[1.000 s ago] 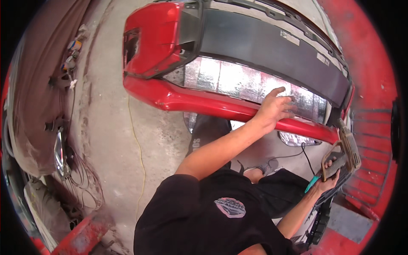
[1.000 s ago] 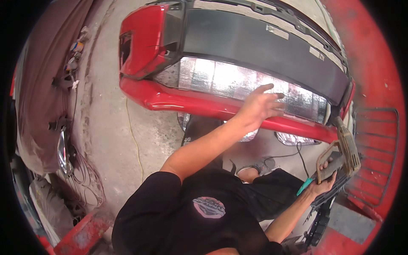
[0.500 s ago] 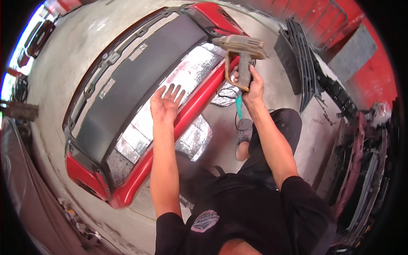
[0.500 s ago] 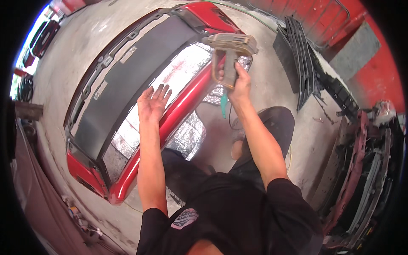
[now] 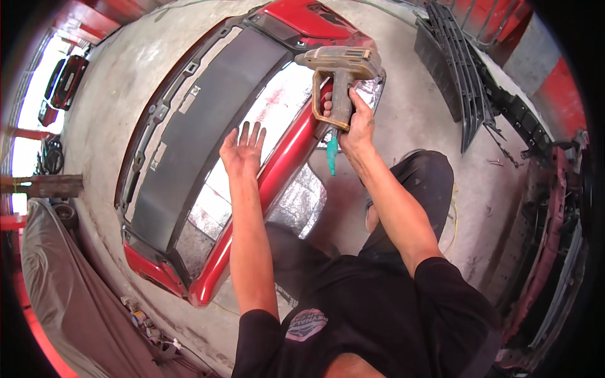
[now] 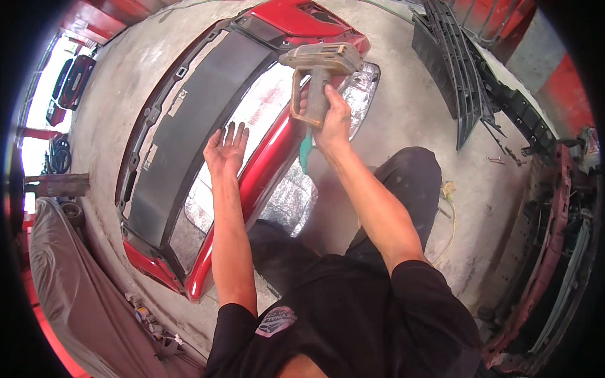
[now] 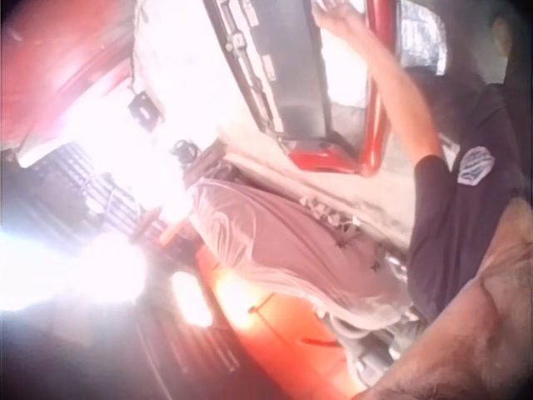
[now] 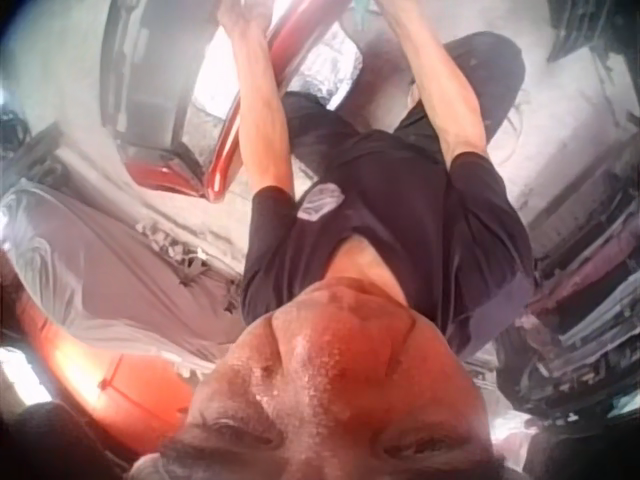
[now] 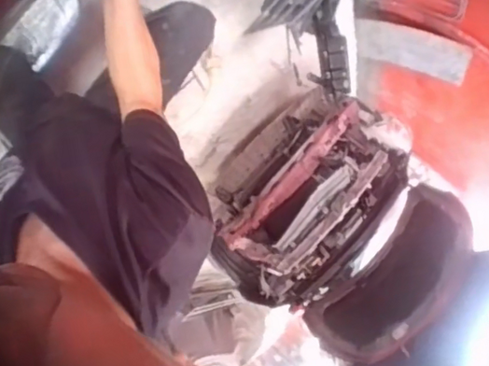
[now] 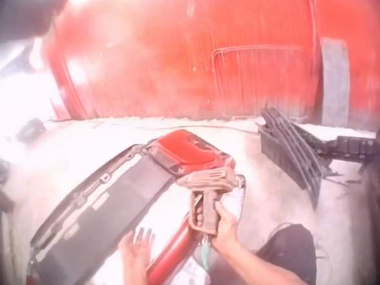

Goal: The person uses a screwdriver to pry and remove plastic clips from a car bumper, then uses a heat gun to apply heat to the surface of the bumper.

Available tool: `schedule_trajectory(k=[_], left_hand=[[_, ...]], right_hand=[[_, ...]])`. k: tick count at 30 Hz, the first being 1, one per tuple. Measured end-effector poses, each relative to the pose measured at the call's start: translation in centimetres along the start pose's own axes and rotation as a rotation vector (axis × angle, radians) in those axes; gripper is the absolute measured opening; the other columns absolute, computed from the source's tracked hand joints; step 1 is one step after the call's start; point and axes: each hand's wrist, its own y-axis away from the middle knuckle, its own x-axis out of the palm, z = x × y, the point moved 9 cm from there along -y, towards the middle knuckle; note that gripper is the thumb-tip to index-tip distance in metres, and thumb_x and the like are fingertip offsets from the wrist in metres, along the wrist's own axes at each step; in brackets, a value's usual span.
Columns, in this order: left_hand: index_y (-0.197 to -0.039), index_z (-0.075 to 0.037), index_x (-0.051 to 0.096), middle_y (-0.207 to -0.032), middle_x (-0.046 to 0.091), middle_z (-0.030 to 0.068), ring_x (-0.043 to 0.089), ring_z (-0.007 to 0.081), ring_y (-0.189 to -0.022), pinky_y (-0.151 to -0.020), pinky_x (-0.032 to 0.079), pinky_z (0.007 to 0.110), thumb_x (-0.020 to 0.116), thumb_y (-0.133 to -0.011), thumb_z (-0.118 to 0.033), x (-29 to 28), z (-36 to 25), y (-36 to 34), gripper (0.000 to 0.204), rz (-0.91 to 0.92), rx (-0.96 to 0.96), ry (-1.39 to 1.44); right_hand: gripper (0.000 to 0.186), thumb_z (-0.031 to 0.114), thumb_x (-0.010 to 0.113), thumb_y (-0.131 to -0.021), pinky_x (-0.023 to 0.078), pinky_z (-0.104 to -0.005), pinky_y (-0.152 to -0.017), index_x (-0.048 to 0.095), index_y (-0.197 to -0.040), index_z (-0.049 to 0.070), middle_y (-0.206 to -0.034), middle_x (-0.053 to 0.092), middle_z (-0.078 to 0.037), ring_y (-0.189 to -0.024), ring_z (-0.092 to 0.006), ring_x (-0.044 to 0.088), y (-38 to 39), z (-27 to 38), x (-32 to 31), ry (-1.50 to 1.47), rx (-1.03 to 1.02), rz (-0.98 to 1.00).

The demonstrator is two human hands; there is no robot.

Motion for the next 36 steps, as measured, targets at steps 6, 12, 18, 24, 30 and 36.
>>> schedule_trajectory(k=[6,12,18,24,30,36], left_hand=[[-0.122,0.004,0.047,-0.148,0.040,0.0200,0.038,0.0499,-0.138,-0.115,0.035,0.065,0.053,-0.093,-0.007,-0.5,-0.6,-0.3,0.032,-0.026,0.038,0.052],[-0.123,0.006,0.050,-0.145,0.044,0.0185,0.038,0.0496,-0.139,-0.116,0.036,0.063,0.053,-0.091,-0.005,-0.2,-0.5,-0.1,0.034,-0.013,0.030,0.059],[-0.123,0.007,0.050,-0.146,0.043,0.0180,0.038,0.0497,-0.139,-0.116,0.035,0.062,0.053,-0.091,-0.005,-0.3,-0.4,-0.1,0.034,-0.019,0.028,0.068],[-0.123,0.007,0.051,-0.146,0.044,0.0176,0.040,0.0492,-0.137,-0.115,0.037,0.061,0.054,-0.090,-0.005,-0.5,-0.5,-0.1,0.035,-0.013,0.018,0.057],[-0.135,0.007,0.043,-0.149,0.043,0.0188,0.040,0.0468,-0.139,-0.113,0.038,0.057,0.056,-0.090,-0.006,-0.3,-0.5,0.1,0.049,-0.004,0.021,0.046],[-0.135,0.007,0.044,-0.148,0.044,0.0189,0.043,0.0449,-0.137,-0.110,0.040,0.055,0.057,-0.090,-0.006,-0.3,-0.4,0.2,0.049,0.005,0.015,0.038]], right_hand=[[0.037,0.029,0.046,-0.102,0.058,-0.0352,-0.069,0.061,-0.109,-0.004,-0.092,0.068,-0.015,-0.075,-0.0210,0.067,0.3,-0.2,-0.1,-0.048,0.028,0.001],[0.036,0.028,0.045,-0.102,0.057,-0.0347,-0.069,0.061,-0.108,-0.004,-0.093,0.068,-0.015,-0.075,-0.0206,0.067,0.8,-0.1,0.2,-0.032,0.010,-0.009],[0.035,0.027,0.045,-0.103,0.058,-0.0349,-0.067,0.060,-0.109,-0.004,-0.092,0.068,-0.015,-0.075,-0.0215,0.067,0.9,-0.2,0.5,-0.038,-0.005,0.000],[0.034,0.027,0.045,-0.104,0.058,-0.0349,-0.067,0.058,-0.111,-0.003,-0.093,0.068,-0.015,-0.076,-0.0221,0.067,1.1,-0.4,0.6,-0.027,-0.016,-0.001],[0.034,0.027,0.045,-0.103,0.058,-0.0342,-0.066,0.060,-0.110,-0.003,-0.092,0.068,-0.015,-0.073,-0.0206,0.067,1.6,-0.2,0.8,-0.005,-0.024,-0.011],[0.035,0.027,0.045,-0.102,0.057,-0.0340,-0.065,0.061,-0.109,-0.004,-0.089,0.068,-0.015,-0.070,-0.0199,0.067,1.5,0.4,1.1,-0.001,-0.061,-0.037]])
